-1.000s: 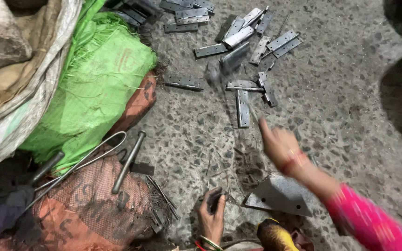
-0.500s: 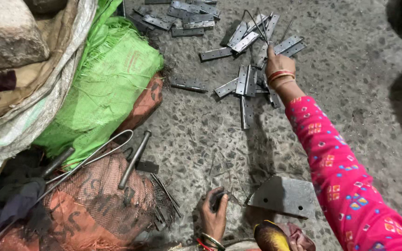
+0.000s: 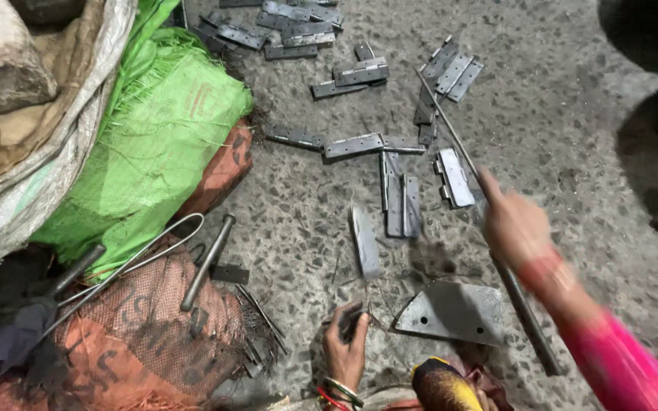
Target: The person sits on the floor and assembles metal hinges by hand. They pick up hinge plates and pins from a pile, insert the pins into the plates, and place the assembled hinges back on the floor.
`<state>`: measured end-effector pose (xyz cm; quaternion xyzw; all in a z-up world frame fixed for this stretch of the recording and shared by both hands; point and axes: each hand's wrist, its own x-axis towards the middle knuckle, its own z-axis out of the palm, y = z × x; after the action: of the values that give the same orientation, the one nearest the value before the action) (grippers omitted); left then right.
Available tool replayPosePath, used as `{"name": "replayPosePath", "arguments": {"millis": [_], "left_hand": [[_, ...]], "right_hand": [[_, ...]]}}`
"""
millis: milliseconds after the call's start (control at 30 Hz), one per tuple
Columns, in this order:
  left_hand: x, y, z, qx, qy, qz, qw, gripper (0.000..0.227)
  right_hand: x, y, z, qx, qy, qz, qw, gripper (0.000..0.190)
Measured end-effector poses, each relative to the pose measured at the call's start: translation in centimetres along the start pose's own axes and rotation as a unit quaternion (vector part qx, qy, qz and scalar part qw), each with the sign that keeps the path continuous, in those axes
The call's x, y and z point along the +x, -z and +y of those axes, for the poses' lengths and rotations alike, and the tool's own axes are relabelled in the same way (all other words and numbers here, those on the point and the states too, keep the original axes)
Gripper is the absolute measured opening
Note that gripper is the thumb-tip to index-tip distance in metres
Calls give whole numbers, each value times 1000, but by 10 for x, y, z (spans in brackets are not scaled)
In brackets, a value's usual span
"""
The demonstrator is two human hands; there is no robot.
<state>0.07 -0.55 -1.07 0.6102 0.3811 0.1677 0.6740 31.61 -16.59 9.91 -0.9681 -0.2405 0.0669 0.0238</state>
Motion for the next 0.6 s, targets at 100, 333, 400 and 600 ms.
{"name": "replayPosePath", "arguments": {"millis": [100, 333, 400, 600], "left_hand": [[-1, 2, -1, -12, 7, -6, 1000, 27], [3, 2, 6, 5, 36, 1, 999, 27], [1, 0, 10, 0, 9, -3, 1000, 27], [-4, 0, 12, 8, -1, -3, 1000, 28]], "right_hand": [[127, -18, -41, 31, 89, 161, 982, 56], [227, -107, -141, 107, 81, 111, 985, 34], [159, -109, -122, 122, 4, 10, 992, 44], [-74, -25, -6, -52, 55, -14, 997, 73]]}}
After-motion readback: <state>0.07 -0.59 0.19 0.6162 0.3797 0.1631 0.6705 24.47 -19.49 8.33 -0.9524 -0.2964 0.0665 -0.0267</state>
